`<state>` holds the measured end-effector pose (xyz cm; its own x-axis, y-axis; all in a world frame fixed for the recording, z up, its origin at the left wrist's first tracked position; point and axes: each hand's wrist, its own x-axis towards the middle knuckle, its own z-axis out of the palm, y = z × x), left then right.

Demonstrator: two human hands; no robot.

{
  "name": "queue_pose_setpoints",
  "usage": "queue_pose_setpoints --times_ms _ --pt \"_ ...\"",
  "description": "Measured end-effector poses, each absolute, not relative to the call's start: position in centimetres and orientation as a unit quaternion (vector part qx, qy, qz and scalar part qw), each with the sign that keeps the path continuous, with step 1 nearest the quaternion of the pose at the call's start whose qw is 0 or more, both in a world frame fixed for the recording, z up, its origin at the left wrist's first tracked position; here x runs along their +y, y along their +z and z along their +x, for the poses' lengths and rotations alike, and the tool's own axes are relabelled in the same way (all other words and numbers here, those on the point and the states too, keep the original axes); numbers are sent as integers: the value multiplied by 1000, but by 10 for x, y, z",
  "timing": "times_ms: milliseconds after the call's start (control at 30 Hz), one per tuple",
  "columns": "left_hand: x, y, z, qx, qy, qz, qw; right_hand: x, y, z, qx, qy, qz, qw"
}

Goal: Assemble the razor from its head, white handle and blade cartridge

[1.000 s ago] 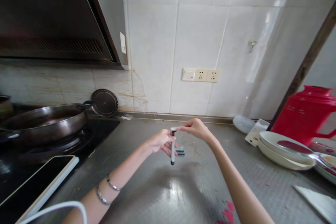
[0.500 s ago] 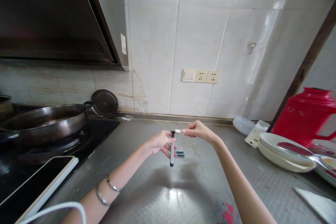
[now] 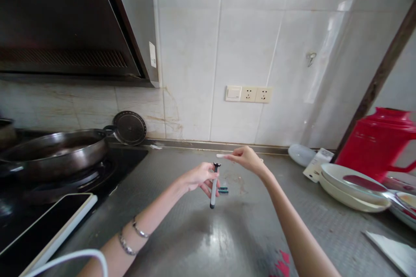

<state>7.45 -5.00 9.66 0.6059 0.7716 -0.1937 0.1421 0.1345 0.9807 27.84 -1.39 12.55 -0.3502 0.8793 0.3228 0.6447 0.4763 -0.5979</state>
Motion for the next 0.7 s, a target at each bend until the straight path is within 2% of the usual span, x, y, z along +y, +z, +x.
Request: queue_pose_setpoints --times_ms 167,367,567,700 --pt "-50 96 75 374 243 612 653 -19 129 276 -837 232 -426 253" --pt "-50 97 75 398 257 603 642 -21 128 264 -799 107 -490 331" --pt "-51 99 75 391 259 612 636 -20 127 269 -838 210 -423 272" --pt "-49 96 74 396 256 614 633 -16 125 274 -814 141 -470 311"
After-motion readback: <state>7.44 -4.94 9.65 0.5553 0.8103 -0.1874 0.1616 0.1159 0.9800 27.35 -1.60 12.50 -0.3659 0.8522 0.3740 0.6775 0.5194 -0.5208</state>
